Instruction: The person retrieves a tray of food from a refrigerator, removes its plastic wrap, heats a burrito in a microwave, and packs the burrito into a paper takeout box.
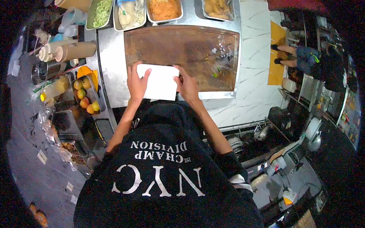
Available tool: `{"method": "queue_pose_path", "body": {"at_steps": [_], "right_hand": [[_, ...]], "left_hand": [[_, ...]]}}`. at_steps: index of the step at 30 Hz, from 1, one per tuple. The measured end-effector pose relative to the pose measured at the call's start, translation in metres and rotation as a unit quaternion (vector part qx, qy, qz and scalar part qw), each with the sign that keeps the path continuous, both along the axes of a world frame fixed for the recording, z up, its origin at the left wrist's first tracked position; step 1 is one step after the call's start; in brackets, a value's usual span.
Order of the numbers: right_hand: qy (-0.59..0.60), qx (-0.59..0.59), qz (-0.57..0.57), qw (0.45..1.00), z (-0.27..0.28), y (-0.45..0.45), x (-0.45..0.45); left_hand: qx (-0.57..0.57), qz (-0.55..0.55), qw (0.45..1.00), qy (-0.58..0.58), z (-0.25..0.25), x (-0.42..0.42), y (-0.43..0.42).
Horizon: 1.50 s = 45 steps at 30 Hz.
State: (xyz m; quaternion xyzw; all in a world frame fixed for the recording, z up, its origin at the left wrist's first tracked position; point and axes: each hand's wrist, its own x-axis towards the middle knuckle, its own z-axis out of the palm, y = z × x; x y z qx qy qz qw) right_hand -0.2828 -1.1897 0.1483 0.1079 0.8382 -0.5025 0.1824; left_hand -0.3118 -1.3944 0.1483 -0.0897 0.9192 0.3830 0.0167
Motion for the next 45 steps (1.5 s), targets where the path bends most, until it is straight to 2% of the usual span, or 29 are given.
{"method": "queue_pose_path", "body": {"at_steps": [1,2,5,8,11,14,17,20,23,24,27,30,33,36,39,40,43,45], "right_hand": [[0.0,-0.008,-0.014,1.0,-0.004,-0.002,0.002],[-0.002,-0.014,-0.028,1.0,-0.003,-0.004,0.002],[-0.003,0.03,0.015,0.999,0.002,-0.003,-0.003],[-0.013,-0.01,0.025,1.0,0.012,0.0,-0.011],[0.011,0.006,0.02,1.0,0.001,0.004,-0.021],[0.002,-0.001,0.011,1.0,-0.003,0.001,-0.025],[-0.046,0.006,0.018,0.999,0.006,-0.001,-0.028],[0.036,0.029,0.047,0.998,0.001,0.001,-0.027],[-0.044,-0.026,0.042,0.998,-0.001,0.006,-0.029],[-0.048,-0.026,0.039,0.998,0.0,0.006,-0.029],[-0.047,-0.024,0.027,0.998,-0.004,0.004,-0.025],[-0.033,-0.034,0.003,0.999,-0.01,-0.001,-0.012],[-0.046,-0.066,-0.024,0.997,0.0,-0.004,-0.004],[-0.056,-0.091,-0.038,0.994,0.002,-0.005,-0.007],[-0.087,-0.133,-0.054,0.986,-0.004,-0.005,-0.007],[-0.097,-0.135,-0.053,0.985,0.0,-0.004,-0.007],[-0.09,-0.133,-0.04,0.986,-0.001,-0.001,-0.007],[-0.065,-0.128,-0.024,0.989,-0.001,0.0,-0.006]], "left_hand": [[0.018,0.023,0.998,0.059,-0.013,0.005,0.0],[0.024,0.029,0.999,0.029,-0.012,0.005,0.0],[0.0,0.026,0.999,0.043,-0.01,0.006,0.002],[-0.011,0.011,0.999,0.034,-0.006,0.004,0.001],[0.034,0.03,0.998,-0.037,-0.003,0.0,0.001],[0.034,0.043,0.998,0.016,-0.008,-0.002,0.002],[0.01,0.056,0.998,-0.009,-0.004,-0.001,0.005],[0.019,0.047,0.999,0.02,-0.006,-0.001,0.004],[0.075,0.083,0.994,0.001,-0.009,-0.005,0.002],[0.084,0.096,0.992,0.011,-0.009,-0.008,0.001],[0.065,0.14,0.986,-0.063,0.009,-0.007,0.007],[-0.032,0.089,0.996,0.001,-0.001,0.002,0.009],[0.016,0.051,0.998,0.036,-0.002,0.012,0.005],[-0.078,0.003,0.993,0.087,0.01,0.03,0.004],[-0.028,0.048,0.997,0.056,0.004,0.048,0.007],[0.029,0.097,0.994,0.05,0.0,0.051,0.009],[0.049,0.146,0.988,0.007,0.003,0.046,0.011],[0.054,0.142,0.988,0.012,-0.002,0.048,0.008]]}}
